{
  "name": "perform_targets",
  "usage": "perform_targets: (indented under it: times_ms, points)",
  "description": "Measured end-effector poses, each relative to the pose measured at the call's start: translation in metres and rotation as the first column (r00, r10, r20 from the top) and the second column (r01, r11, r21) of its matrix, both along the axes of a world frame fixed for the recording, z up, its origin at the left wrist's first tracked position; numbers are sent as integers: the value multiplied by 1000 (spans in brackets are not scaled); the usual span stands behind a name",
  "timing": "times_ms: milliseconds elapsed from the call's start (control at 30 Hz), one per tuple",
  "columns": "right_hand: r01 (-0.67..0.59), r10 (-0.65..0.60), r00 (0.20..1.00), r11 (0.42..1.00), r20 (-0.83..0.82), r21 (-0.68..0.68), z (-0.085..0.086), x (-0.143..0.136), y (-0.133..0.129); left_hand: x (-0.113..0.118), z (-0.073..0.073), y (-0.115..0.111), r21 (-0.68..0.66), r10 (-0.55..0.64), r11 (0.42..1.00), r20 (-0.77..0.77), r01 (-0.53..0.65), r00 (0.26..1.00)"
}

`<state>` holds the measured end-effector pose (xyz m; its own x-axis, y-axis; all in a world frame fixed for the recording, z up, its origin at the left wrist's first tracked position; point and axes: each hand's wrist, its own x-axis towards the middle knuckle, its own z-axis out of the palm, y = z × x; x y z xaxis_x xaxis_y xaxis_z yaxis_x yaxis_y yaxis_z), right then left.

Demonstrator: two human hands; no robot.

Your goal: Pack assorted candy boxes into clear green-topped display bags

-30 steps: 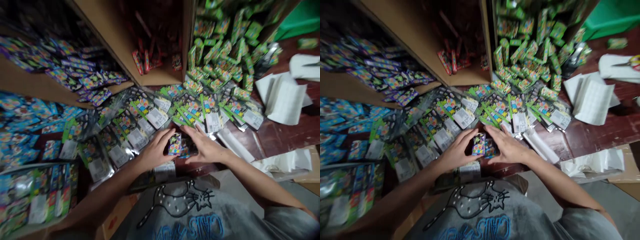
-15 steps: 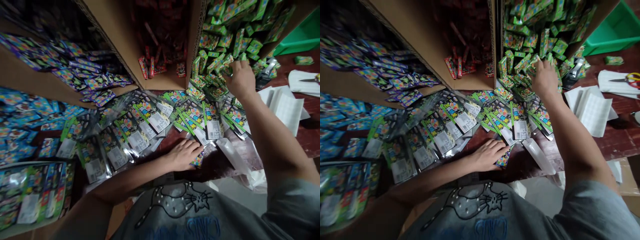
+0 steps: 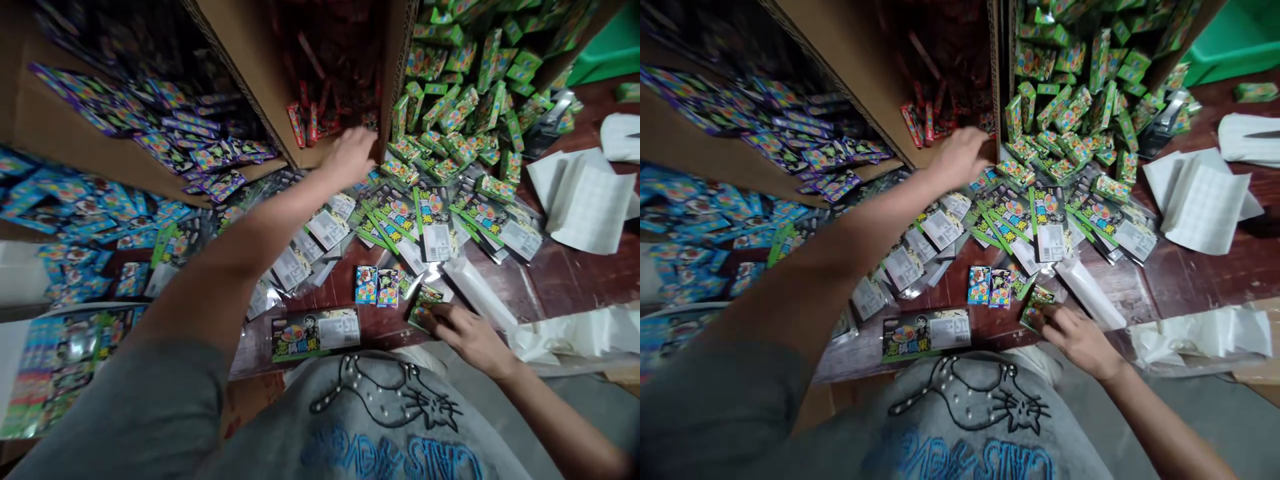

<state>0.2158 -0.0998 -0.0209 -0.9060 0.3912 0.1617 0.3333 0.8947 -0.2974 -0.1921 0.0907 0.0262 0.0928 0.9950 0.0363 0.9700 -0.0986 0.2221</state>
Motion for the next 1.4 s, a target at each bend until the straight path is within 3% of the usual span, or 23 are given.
perform_targets:
  times_ms: [67, 133, 200, 300, 367, 467, 567, 667, 767, 833, 900, 1000, 1100, 1233, 1300, 1400]
  points:
    - [60, -58, 997, 998, 57, -30, 0, 0, -5, -3, -5, 54, -56, 64, 996, 10, -64, 998]
    - [125, -118, 989, 990, 91, -70, 4, -3, -6, 1, -17, 90, -112, 147, 983, 32, -143, 989]
    - [199, -190, 977, 975, 99, -97, 6, -9, -5, 6, -30, 107, -144, 227, 965, 48, -218, 973]
    - [276, -267, 960, 952, 87, -132, 2, -15, 1, 3, -33, 99, -116, 278, 955, 29, -273, 960]
    - [288, -282, 958, 941, 59, -178, -4, -12, 7, -5, -19, 73, -46, 282, 959, 9, -281, 959]
    - [265, -270, 963, 941, 8, -211, -8, 0, 17, -11, 12, 6, 104, 227, 966, 111, -238, 968]
    - [231, -237, 972, 955, -11, -184, -11, 14, 27, 15, 26, -79, 192, -86, 981, 306, 27, 948]
    - [208, -216, 976, 966, -35, -156, -15, 20, 34, 75, 2, -146, 20, -304, 938, 526, 345, 795]
    - [208, -215, 976, 965, -23, -159, -18, 23, 35, 130, -34, -172, -81, -386, 874, 484, 480, 785]
    - [208, -211, 978, 967, -4, -147, -17, 26, 34, 143, -43, -176, -62, -394, 889, 399, 453, 828]
    - [219, -220, 976, 970, 6, -109, -12, 28, 32, 132, -34, -181, 16, -368, 924, 319, 383, 874]
    - [234, -235, 972, 971, -11, -42, -2, 17, 30, 87, -5, -213, 83, -326, 945, 243, 315, 914]
    - [129, -129, 992, 991, -11, -25, 3, -20, 30, 46, 9, -272, -39, -299, 950, 158, 308, 941]
    - [-67, 67, 998, 998, 19, -22, -9, -92, 31, 25, -13, -343, -237, -205, 950, 9, 201, 979]
    - [-116, 116, 992, 993, 45, -4, -20, -118, 32, 26, -26, -363, -279, -128, 953, -32, 114, 991]
    - [-133, 132, 987, 991, 90, 8, -32, -130, 35, 31, -35, -379, -274, 0, 962, -35, -10, 999]
